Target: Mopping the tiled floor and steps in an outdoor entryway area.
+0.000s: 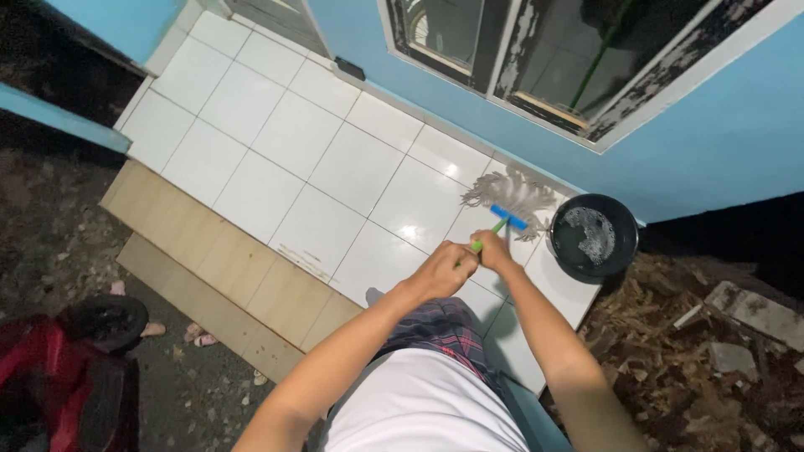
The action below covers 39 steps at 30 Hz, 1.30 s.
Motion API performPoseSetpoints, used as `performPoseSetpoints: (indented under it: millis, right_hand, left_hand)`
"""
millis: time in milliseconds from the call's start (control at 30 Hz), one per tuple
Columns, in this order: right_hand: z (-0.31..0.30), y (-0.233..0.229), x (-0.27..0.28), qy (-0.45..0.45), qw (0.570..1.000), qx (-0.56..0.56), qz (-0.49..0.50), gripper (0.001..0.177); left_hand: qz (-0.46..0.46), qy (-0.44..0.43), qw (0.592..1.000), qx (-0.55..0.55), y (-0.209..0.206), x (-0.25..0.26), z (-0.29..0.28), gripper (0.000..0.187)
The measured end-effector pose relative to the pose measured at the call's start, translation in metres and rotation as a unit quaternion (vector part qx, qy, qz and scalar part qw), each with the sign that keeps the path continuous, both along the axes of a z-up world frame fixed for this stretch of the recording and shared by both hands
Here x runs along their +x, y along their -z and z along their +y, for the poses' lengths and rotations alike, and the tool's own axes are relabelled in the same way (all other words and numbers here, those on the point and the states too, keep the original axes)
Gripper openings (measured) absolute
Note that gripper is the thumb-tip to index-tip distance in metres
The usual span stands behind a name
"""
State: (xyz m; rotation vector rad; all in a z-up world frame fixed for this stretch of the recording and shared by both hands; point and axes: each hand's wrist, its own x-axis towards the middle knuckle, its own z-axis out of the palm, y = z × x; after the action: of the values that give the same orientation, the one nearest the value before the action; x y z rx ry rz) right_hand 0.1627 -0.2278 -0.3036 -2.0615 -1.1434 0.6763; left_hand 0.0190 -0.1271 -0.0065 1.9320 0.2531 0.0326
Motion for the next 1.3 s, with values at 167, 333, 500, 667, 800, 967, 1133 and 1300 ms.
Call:
performPoseSetpoints:
  millis: [167,333,500,667,800,967,1133,1300]
  right_hand:
    - [-0.038,-0.019,-0.048,0.016,0.997,0.059,0.043,0.032]
    - [-0.107,-0.052,-0.073,0.068,0.993,0.071,0.067,0.041]
    - [-0.174,-0.051,-0.088,0.133,0.988,0.067,0.044,0.049]
    - [-0.18,-0.025,-0.12,0.192,0.98,0.046,0.005,0.043]
    - [-0.141,-0.03,-0.137,0.216,0.973,0.047,0.065,0.041]
    - [-0.057,-0.002,-0.16,0.207,0.969,0.064,0.116,0.034]
    - [0.053,-0.022,-0.156,0.194,0.966,0.089,0.147,0.016]
    - [0.136,-0.049,-0.17,0.125,0.986,0.104,0.041,0.026]
  left_hand:
    - [0.039,0.086,0.995,-0.019,-0.027,-0.008,-0.006,0.035]
    - [-0.019,0.231,0.968,-0.094,-0.025,-0.006,-0.039,0.035]
    - [-0.015,0.321,0.941,-0.107,-0.006,-0.004,-0.078,0.031]
    - [0.066,0.29,0.946,-0.128,0.019,-0.014,-0.078,0.031]
    - [0.042,0.297,0.95,-0.086,0.018,-0.032,-0.046,0.032]
    - [0.063,0.281,0.956,-0.055,-0.041,-0.056,0.011,0.03]
    - [-0.006,0.244,0.97,-0.021,-0.053,-0.079,0.081,0.027]
    - [-0.028,0.159,0.985,0.059,-0.062,-0.11,0.114,0.026]
